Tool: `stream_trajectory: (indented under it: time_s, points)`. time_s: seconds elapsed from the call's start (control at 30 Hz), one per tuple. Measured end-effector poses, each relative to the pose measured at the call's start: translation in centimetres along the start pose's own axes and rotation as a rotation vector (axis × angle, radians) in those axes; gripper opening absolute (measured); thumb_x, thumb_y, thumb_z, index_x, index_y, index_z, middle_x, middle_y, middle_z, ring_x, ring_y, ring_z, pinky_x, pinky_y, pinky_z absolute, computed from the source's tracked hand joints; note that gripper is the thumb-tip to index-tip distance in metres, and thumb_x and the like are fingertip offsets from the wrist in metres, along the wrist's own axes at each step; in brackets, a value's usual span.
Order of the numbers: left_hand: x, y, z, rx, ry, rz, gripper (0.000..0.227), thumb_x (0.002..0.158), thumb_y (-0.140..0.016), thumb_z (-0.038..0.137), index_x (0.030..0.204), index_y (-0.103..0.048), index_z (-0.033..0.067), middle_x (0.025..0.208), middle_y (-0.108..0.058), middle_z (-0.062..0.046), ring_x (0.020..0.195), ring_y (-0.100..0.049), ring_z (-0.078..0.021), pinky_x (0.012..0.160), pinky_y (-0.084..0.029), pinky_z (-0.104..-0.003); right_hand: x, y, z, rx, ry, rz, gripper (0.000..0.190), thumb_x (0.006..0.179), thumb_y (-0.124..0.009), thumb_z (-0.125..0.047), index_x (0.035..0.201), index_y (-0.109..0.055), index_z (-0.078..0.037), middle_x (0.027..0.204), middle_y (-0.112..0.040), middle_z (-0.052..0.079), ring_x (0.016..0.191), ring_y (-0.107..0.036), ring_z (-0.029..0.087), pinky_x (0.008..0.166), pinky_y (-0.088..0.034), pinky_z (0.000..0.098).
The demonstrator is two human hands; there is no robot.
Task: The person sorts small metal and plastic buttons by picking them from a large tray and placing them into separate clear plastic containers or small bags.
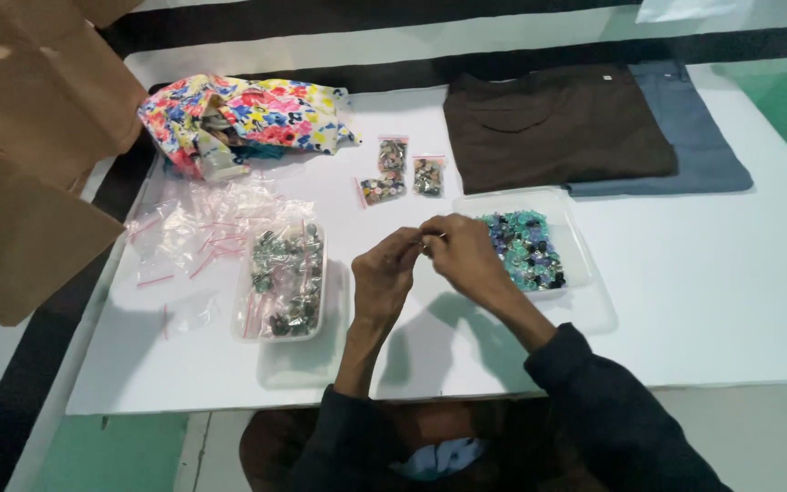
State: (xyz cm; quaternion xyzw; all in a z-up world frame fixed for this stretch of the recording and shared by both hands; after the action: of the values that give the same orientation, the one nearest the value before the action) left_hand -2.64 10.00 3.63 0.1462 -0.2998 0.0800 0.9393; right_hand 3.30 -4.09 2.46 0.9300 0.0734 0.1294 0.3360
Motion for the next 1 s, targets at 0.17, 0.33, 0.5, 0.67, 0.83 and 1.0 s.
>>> stream_trajectory:
  time_s: [0.17,0.33,0.5,0.67,0.83,1.0]
  points:
    - [-3.3,1.9,-8.3,0.124,0.197,-0.023,0.023,0.090,-0.074,0.005,0.109,-0.077,0.0163,0.097,-0.080,-0.006,0.100,-0.075,-0.0279,0.083,-0.061,-0.045,0.3,-7.8,2.7,-0.047,0.022,-0.029,0.017,0.096,-0.062,-0.008,0.104,-0.076,-0.008,0.086,-0.074,0.015,0.085,-0.076,0.033,0.076,-0.062,0.0392]
    - [-4.6,0.9,-13.4,0.436,0.154,-0.105,0.023,0.087,-0.076,0.014,0.105,-0.076,0.0270,0.096,-0.079,0.004,0.101,-0.074,-0.0224,0.084,-0.060,-0.042,-0.9,-10.0,5.1,-0.052,-0.020,-0.016,0.027,0.096,-0.060,-0.009,0.119,-0.071,-0.002,0.096,-0.073,0.020,0.095,-0.074,0.036,0.081,-0.060,0.0420]
    - [-4.3,0.5,-12.5,0.464,0.097,-0.110,0.026,0.083,-0.080,0.011,0.105,-0.078,0.0245,0.097,-0.078,0.003,0.106,-0.072,-0.0240,0.092,-0.056,-0.042,-1.7,-10.4,6.4,-0.031,0.096,0.091,0.026,0.097,-0.064,-0.012,0.119,-0.072,-0.003,0.107,-0.073,0.019,0.103,-0.071,0.037,0.092,-0.057,0.0455]
    - [-4.3,1.3,-11.0,0.241,0.154,-0.087,0.028,0.082,-0.080,0.008,0.107,-0.079,0.0210,0.100,-0.079,-0.002,0.104,-0.072,-0.0293,0.091,-0.056,-0.045,-2.2,-9.8,5.5,0.059,0.080,0.122,0.029,0.096,-0.062,-0.010,0.122,-0.071,-0.001,0.119,-0.070,0.022,0.109,-0.069,0.041,0.096,-0.055,0.0486]
    - [-5.1,1.1,-12.0,0.163,0.207,-0.074,0.034,0.080,-0.083,0.007,0.110,-0.079,0.0197,0.106,-0.078,-0.004,0.106,-0.072,-0.0300,0.093,-0.056,-0.047,-4.1,-8.0,2.8,0.070,0.069,0.155,0.031,0.100,-0.055,-0.005,0.127,-0.065,0.007,0.125,-0.065,0.029,0.103,-0.071,0.043,0.092,-0.057,0.0539]
    - [-3.8,0.8,-7.5,0.067,0.028,0.063,0.036,0.086,-0.076,0.003,0.121,-0.074,0.0103,0.118,-0.074,-0.020,0.117,-0.066,-0.0439,0.095,-0.055,-0.052,-7.1,-4.3,-2.9,-0.111,0.348,0.358,0.027,0.100,-0.058,-0.008,0.124,-0.067,0.000,0.118,-0.065,0.017,0.099,-0.073,0.038,0.079,-0.063,0.0434]
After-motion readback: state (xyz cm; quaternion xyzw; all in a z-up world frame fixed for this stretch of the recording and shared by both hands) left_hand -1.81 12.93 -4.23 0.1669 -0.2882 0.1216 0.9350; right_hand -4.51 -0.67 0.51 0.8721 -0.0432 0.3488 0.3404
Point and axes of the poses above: each hand's wrist, its own x-axis towards the middle knuckle, its own y-axis out of the back of the hand, z = x × y, the point moved 4 cm from there along x, towards the middle knuckle
